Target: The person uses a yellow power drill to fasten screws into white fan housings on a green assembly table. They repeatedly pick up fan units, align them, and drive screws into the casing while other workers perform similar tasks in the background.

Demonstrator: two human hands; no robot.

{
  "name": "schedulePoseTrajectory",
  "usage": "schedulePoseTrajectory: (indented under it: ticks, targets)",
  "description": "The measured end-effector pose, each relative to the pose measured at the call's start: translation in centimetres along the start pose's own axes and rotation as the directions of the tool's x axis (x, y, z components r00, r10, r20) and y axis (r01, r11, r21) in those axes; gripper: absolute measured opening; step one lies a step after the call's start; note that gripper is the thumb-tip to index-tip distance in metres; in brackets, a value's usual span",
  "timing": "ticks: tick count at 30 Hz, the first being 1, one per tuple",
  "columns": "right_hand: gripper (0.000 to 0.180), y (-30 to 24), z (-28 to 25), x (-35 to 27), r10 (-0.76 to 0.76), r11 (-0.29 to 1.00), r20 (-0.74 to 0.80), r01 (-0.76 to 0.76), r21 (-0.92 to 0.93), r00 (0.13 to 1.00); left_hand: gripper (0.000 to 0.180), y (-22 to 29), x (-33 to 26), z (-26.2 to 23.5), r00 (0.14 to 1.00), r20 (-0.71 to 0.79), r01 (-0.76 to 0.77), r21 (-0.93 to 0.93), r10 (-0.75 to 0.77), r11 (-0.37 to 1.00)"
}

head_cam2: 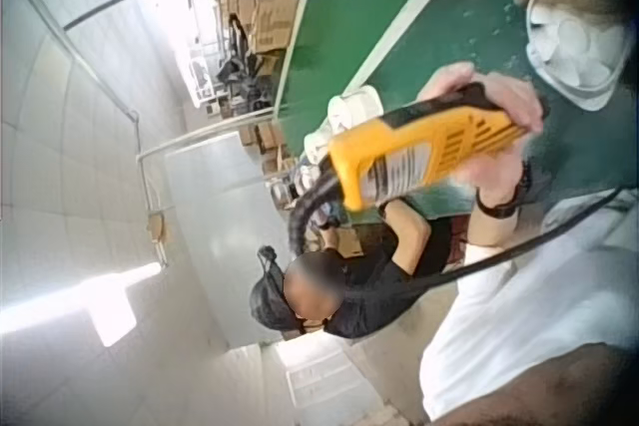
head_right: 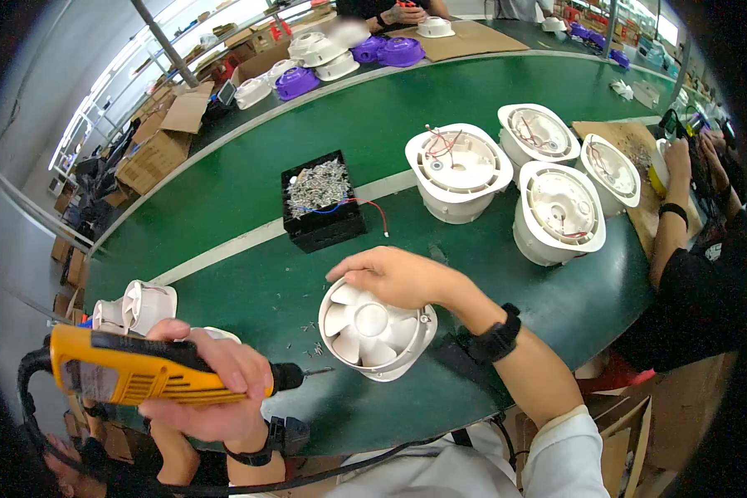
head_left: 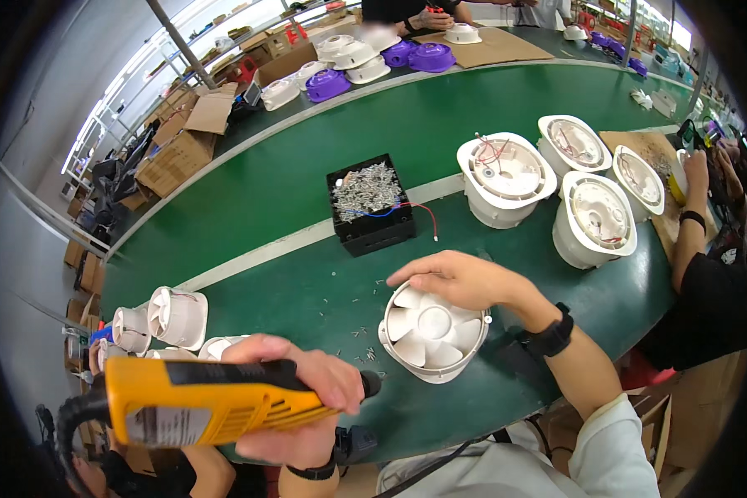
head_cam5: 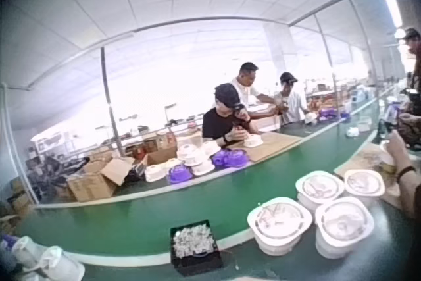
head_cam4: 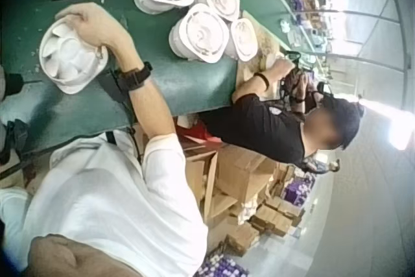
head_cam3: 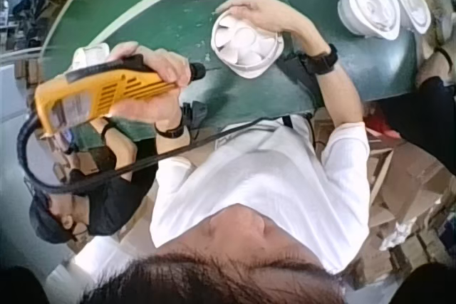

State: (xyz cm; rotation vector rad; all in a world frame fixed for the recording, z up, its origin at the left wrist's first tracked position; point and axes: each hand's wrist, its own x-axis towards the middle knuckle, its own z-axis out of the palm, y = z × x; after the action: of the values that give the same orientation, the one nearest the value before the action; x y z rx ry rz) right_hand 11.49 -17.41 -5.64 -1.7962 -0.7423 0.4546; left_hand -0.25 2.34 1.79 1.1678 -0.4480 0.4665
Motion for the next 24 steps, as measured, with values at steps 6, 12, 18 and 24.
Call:
schedulePoseTrajectory:
  ticks: [6, 12, 18, 24]
  targets:
    - [0.022, -1.8, 3.2, -1.9, 0.142, 0.984, -0.367, -0.172, -0.051, 0.919, 0.081, -0.1, -2.1, 0.1, 0.999, 0.037, -0.026, 0.017, 0.025, 1.000]
    - [0.022, -2.2, 4.3, -2.5, 0.085, 0.979, -0.466, -0.162, -0.126, 0.880, 0.081, -1.1, -3.0, 0.0, 0.999, 0.048, -0.008, 0.132, 0.001, 0.991]
    - [0.022, -1.9, 4.2, -2.6, 0.069, 0.978, -0.485, -0.155, -0.140, 0.872, 0.078, -1.2, -2.3, 0.4, 0.992, 0.104, -0.087, 0.098, 0.076, 0.991]
    - [0.021, -1.5, 4.3, -2.6, 0.060, 0.979, -0.494, -0.147, -0.139, 0.867, 0.073, -1.5, -2.6, -0.1, 0.992, 0.123, 0.001, -0.088, 0.010, 0.996]
